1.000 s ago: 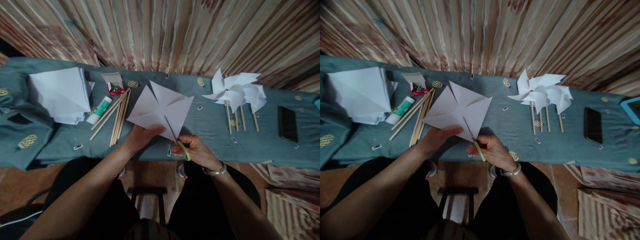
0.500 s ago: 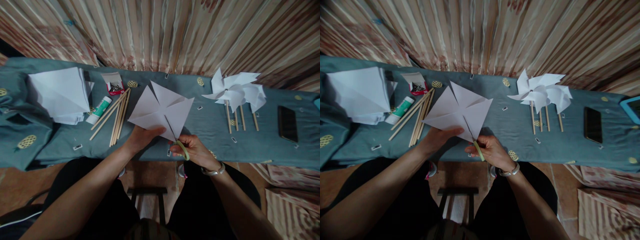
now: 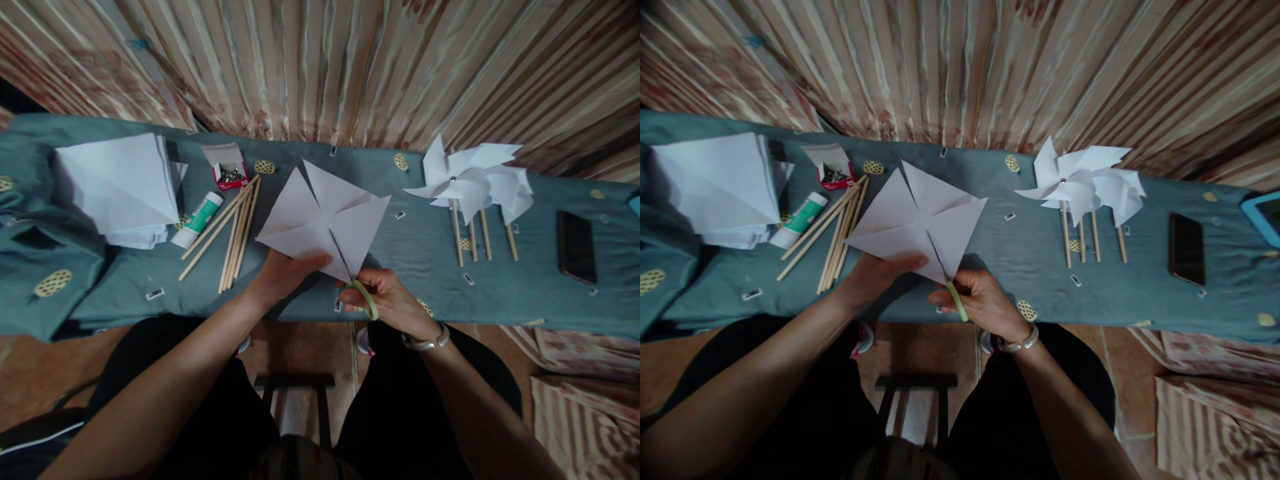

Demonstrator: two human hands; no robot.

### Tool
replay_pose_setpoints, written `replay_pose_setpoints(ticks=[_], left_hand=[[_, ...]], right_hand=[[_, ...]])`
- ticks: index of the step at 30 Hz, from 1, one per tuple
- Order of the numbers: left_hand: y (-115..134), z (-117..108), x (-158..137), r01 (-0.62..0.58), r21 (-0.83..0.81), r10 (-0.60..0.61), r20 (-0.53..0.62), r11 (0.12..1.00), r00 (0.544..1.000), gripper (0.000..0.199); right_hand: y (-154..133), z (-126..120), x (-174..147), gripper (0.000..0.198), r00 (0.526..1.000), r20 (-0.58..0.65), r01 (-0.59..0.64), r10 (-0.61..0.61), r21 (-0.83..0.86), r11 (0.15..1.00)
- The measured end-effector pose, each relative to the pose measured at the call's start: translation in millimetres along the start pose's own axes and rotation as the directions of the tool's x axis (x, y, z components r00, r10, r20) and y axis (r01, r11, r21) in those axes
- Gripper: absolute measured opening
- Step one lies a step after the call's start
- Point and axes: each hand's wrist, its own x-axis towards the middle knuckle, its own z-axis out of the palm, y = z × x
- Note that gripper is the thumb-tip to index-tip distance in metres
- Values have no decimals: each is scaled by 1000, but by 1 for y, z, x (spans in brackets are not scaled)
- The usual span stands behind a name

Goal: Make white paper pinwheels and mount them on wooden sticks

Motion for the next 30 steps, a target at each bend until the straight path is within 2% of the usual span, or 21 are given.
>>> replay_pose_setpoints(ticks=[8,15,19,23,30], left_hand=[[-3,0,0,19,-19,-19,-13,1000,1000,45],[-2,-1,0,21,25,-21,-15,999,1000,50],[-1,0,0,20,7,-20,-14,1000,1000,56],[-4,0,1,8,-8,-8,2,1000,1000,53],[-4,-1,1,-8,16,8,1,1000,1000,51]], right_hand=[[2,0,2,43,1000,11,-4,4,1,1000],[1,2,1,44,998,-36,-46,47,32,998],[3,1,2,45,1000,-23,-13,13,9,1000],[5,0,2,43,999,-24,31,-32,-27,999],[3,2,2,44,999,-34,15,-16,-20,1000]])
